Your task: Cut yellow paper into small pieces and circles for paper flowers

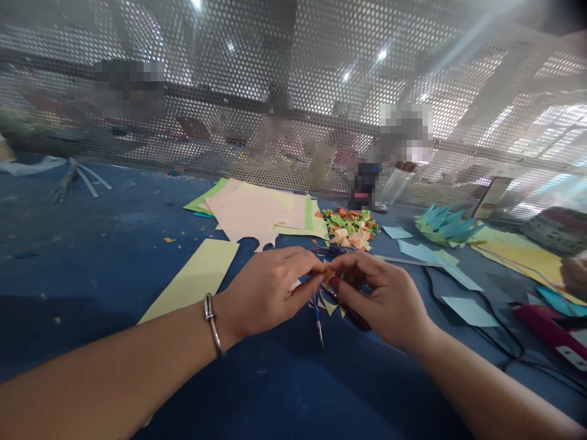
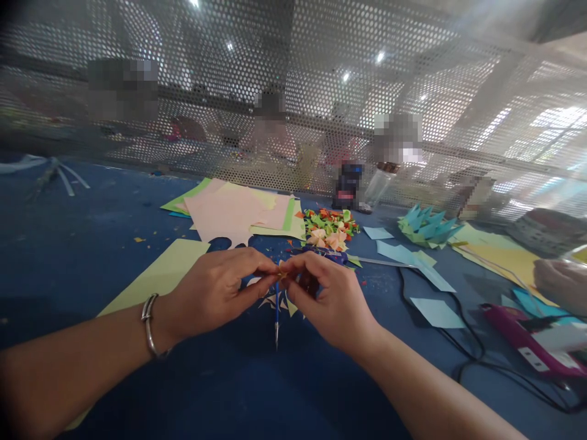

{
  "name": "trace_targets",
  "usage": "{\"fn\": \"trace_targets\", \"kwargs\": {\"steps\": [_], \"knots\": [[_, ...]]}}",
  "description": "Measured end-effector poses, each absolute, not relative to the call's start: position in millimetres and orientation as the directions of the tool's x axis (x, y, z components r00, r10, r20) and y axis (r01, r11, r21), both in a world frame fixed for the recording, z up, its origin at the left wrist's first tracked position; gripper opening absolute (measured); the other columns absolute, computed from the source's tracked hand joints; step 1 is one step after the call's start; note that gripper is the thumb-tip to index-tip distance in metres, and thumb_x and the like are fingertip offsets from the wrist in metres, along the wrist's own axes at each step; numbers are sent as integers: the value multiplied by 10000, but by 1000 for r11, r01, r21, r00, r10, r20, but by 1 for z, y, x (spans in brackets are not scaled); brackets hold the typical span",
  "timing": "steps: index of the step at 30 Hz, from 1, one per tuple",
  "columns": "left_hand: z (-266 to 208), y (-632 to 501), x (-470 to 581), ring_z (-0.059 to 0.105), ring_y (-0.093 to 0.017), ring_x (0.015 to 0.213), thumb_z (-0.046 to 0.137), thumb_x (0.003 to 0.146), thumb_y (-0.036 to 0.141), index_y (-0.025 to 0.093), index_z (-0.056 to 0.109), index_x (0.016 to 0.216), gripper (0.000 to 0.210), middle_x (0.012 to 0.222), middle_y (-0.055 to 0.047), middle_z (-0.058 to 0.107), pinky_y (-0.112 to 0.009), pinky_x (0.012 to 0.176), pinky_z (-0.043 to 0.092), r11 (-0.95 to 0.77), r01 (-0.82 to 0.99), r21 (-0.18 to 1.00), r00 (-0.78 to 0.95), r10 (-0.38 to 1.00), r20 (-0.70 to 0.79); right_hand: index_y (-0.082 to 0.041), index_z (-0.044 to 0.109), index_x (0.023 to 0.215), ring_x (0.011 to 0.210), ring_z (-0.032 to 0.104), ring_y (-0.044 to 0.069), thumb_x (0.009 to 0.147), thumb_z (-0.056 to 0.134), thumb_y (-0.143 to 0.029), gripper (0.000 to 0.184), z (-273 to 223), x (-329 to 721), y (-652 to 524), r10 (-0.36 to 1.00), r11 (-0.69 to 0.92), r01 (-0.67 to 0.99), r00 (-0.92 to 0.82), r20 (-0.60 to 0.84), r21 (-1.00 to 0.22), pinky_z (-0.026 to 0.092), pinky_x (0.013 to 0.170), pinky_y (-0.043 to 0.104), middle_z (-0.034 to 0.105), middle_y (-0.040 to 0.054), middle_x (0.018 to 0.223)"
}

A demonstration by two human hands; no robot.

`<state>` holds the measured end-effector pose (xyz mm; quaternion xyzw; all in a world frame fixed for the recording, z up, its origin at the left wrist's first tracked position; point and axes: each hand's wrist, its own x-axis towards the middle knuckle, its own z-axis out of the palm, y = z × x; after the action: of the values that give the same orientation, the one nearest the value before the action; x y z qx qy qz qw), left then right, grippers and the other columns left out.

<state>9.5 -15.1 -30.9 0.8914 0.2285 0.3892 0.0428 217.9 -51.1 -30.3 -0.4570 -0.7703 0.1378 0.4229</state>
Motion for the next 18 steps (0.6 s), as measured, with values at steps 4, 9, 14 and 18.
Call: {"fn": "trace_targets", "kwargs": {"steps": [4,9,14,18], "knots": [[-31,-17,10,682,-182,917,607,905,177,133,660,1014,129,960,-49,721,-312,809,535,-871,382,310,587,487,646,-209,668,954,533,545,74,843,632,-150,131,-31,218,-52,826,539,583,-226,517,-608,448,522,181,622,-57,668],[-29,-22,14,690,-153,878,617,858,179,170,639,1002,147,956,-22,714,-285,791,543,-750,353,559,555,649,520,-202,673,920,545,548,74,853,636,-153,91,-31,216,-52,827,539,586,-233,511,-605,445,523,183,623,-48,683],[-30,-24,19,664,-135,791,605,825,154,180,603,884,64,861,-1,692,-278,746,523,-717,358,598,523,685,508,-207,668,908,581,548,82,854,634,-144,89,-32,215,-53,805,572,587,-267,530,-574,459,560,188,615,-45,704],[-33,-22,20,658,-142,771,591,826,163,177,620,863,49,830,-3,692,-287,734,512,-742,382,552,508,667,545,-208,664,920,590,545,79,856,642,-149,90,-33,215,-52,800,577,591,-269,537,-564,460,578,188,623,-45,725]]}}
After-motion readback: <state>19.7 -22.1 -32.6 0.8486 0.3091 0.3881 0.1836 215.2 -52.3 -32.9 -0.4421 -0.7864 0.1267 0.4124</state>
